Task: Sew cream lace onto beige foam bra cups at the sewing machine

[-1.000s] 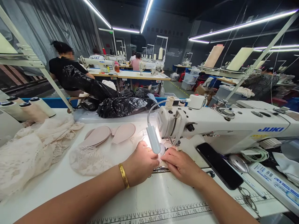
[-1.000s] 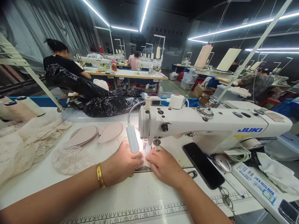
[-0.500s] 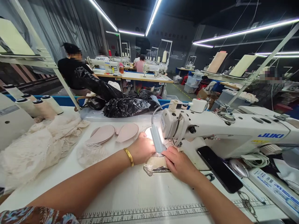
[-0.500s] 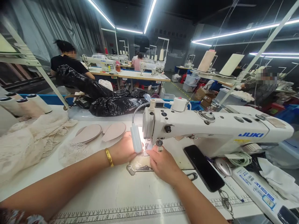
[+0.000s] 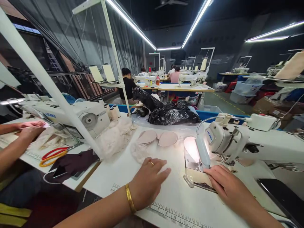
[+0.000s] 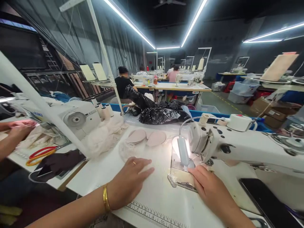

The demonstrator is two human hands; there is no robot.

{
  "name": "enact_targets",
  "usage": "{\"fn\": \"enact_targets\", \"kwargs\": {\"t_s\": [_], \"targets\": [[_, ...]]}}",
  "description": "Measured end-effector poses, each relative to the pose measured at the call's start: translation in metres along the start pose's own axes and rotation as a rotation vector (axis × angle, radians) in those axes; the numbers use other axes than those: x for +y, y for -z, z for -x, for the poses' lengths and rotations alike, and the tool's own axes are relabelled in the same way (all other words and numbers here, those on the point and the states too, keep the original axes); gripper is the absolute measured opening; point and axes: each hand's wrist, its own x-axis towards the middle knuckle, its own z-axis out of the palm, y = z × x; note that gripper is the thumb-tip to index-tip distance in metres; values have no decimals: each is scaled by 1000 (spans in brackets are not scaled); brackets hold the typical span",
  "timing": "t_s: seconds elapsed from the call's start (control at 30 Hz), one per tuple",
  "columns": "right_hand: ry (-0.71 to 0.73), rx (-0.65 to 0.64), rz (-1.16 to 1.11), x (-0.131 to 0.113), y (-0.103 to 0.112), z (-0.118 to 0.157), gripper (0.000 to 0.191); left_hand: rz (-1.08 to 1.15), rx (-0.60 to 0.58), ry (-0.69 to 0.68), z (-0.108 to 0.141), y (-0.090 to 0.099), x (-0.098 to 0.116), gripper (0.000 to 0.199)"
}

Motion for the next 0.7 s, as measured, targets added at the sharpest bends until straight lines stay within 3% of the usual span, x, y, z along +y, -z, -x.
{"fn": "enact_targets", "kwargs": {"t_s": [0.03,0.1,0.2,0.3,0.4,0.43,0.57,0.7], "targets": [[16,14,-3,-1,0,-1,22,-14,-5,95,8,4,-9,53],[38,28,-23,-10,3,-5,20,-22,-66,254,18,9,-23,32],[21,-38,-122,-39,15,-11,24,206,-38,337,15,17,-26,22],[-56,-112,-330,-80,29,-14,29,779,78,402,-1,33,-11,12],[-291,-182,-649,-117,33,-17,67,1435,46,609,-21,47,3,21],[-358,-175,-749,-126,31,-19,72,1598,38,689,-28,48,6,26],[-509,4,-1087,-140,11,-29,35,1944,9,907,-42,34,15,37],[-652,52,-1301,-131,-6,-35,39,2022,-35,959,-43,13,27,44]]}}
